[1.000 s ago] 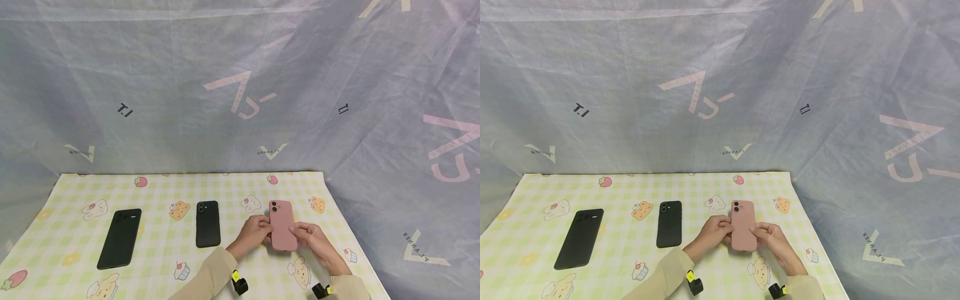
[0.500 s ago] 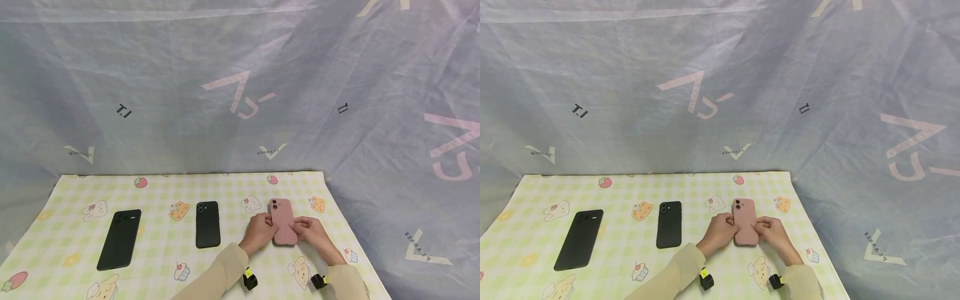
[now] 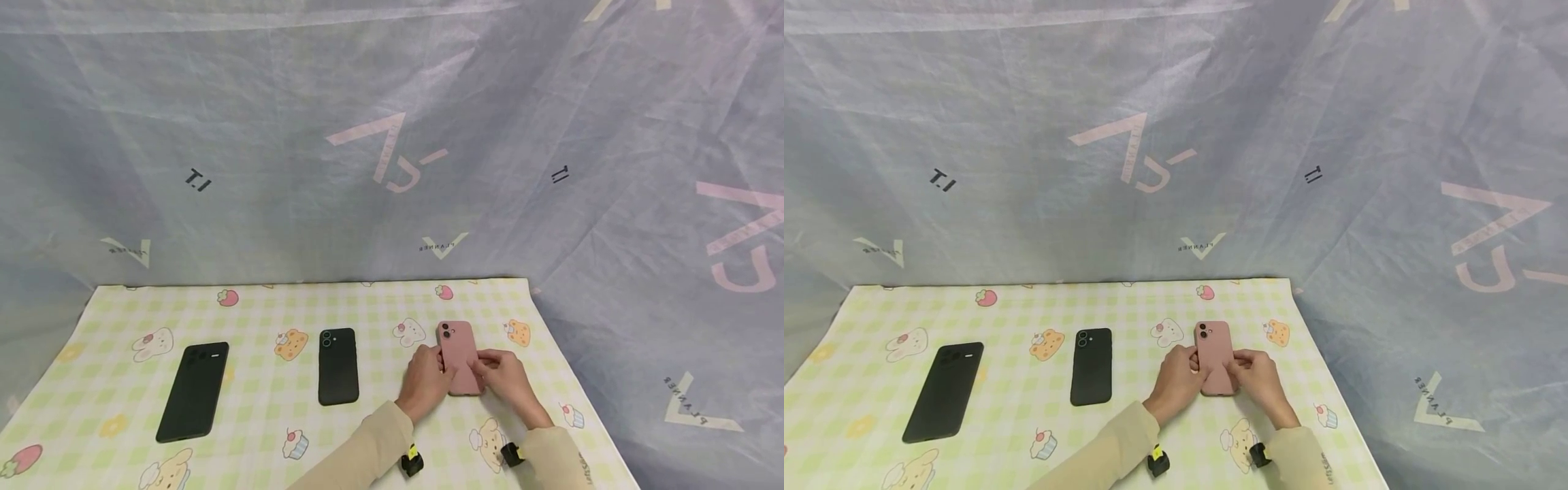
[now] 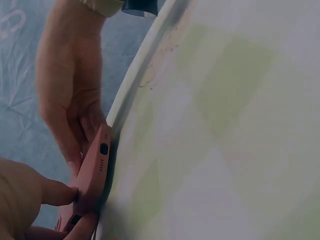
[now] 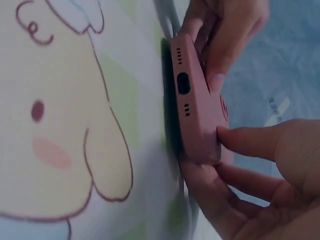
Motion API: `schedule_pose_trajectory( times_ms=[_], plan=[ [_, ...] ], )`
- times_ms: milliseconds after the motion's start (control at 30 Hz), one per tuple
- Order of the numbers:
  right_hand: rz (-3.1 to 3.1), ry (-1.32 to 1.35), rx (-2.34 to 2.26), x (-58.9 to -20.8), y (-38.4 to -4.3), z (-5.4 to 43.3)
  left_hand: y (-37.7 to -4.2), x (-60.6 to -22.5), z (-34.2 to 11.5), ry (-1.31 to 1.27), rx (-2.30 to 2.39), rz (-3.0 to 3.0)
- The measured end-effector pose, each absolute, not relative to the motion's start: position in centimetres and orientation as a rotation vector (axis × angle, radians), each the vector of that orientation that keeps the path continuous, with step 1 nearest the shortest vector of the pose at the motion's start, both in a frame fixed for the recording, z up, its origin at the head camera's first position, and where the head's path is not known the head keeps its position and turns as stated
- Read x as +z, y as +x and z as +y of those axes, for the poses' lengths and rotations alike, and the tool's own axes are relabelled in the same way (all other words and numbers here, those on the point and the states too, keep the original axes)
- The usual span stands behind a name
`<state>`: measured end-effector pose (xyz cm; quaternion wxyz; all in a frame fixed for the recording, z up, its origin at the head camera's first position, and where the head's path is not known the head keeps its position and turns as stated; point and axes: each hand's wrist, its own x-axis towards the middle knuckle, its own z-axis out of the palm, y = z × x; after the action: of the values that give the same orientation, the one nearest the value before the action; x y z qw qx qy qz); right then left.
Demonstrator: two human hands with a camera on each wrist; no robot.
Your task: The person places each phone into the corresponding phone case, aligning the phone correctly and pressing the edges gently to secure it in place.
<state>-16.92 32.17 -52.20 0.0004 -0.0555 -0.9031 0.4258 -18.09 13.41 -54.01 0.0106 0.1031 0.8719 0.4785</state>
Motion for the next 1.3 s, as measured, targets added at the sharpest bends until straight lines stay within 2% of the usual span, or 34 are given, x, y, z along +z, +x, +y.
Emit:
schedule_pose_trajectory(
  times_ms=[167,567,800,1033,1300],
  plan=[
    [-2.872,-0.143,1.147,-52.2,-16.8,31.8,-17.9,-53.9,13.5,0.382,1.339,2.857],
    [-2.845,-0.110,1.091,-52.4,-16.5,31.4,-17.5,-53.9,13.3,0.426,1.258,2.900],
    [-2.849,-0.058,1.102,-52.3,-16.2,31.5,-17.2,-53.3,12.1,0.551,1.199,2.858],
    [-2.874,-0.046,1.128,-52.2,-15.7,31.7,-16.0,-51.0,8.0,0.654,1.297,2.582],
    [-2.893,-0.094,1.135,-51.3,-14.3,32.7,-13.8,-47.7,0.5,0.661,1.458,2.547]
  ],
)
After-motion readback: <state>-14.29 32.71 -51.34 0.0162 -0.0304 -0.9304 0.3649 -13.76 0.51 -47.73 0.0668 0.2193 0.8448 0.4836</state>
